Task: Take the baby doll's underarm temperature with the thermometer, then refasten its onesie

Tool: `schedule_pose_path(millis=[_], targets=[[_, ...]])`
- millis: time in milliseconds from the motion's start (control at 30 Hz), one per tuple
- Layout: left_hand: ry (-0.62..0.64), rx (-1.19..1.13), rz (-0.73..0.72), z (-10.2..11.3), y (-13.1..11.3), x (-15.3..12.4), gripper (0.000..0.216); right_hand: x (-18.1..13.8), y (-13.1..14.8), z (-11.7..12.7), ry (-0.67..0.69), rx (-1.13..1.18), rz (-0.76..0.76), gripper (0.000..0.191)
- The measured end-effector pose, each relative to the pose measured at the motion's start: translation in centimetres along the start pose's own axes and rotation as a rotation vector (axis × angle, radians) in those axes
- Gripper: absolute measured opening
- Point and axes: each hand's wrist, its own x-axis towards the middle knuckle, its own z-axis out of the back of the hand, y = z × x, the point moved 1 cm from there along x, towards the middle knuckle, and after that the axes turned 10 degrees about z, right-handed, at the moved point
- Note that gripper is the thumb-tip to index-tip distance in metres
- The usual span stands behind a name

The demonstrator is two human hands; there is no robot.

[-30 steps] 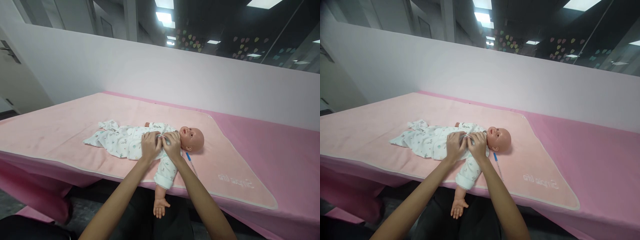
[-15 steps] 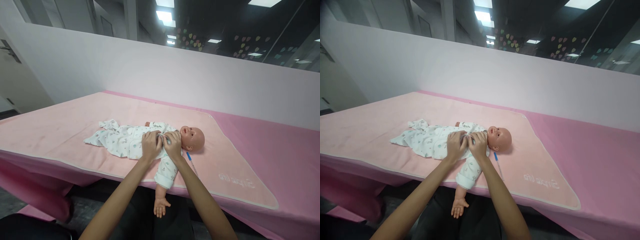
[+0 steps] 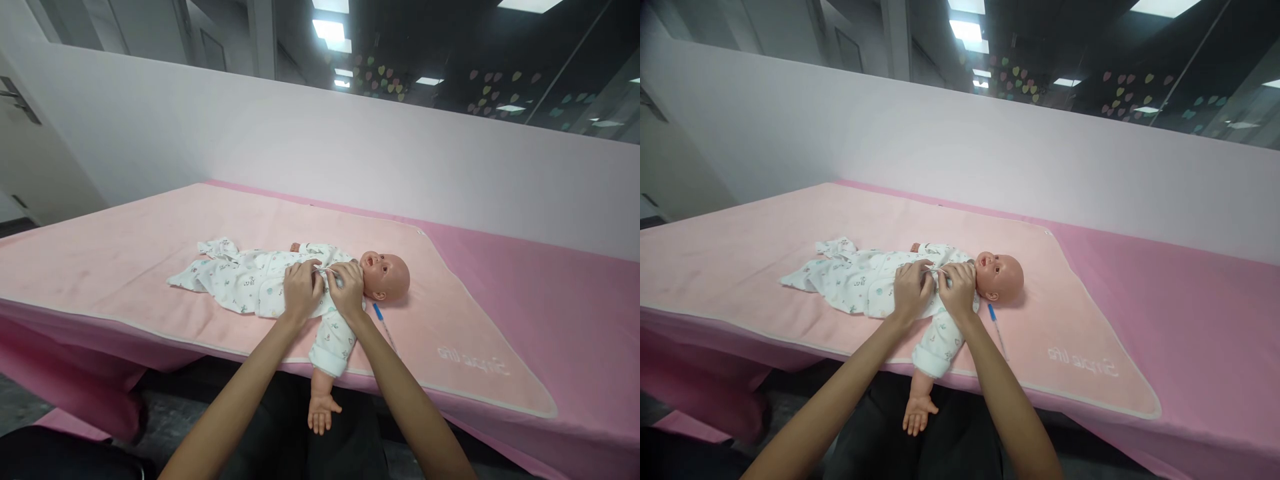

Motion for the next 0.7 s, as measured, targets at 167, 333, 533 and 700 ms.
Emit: schedule_pose_path(millis=[167,333,533,700], targets=[[-0.006,-0.013,0.013,-0.02,0.06,0.01,0.018,-0.03,-0.09,-0.02,0.0,0.007,-0.004,0.013],[-0.017,-0.035,0.007,0.22,-0.1,-0.07,0.018,-0.09,-0.13,-0.06,0.01,0.004,-0.008,0.013],[-0.022,-0.022,0.018,0.14,-0.1,-0.1,0.018,-0.1,-0.06,-0.04,0.01,0.007,-0.009,0.013],[-0.036,-0.022,0.032,0.0,-0.07,-0.07,0.019,-0.05,0.0,0.04,0.005,0.007,-0.004,0.014]])
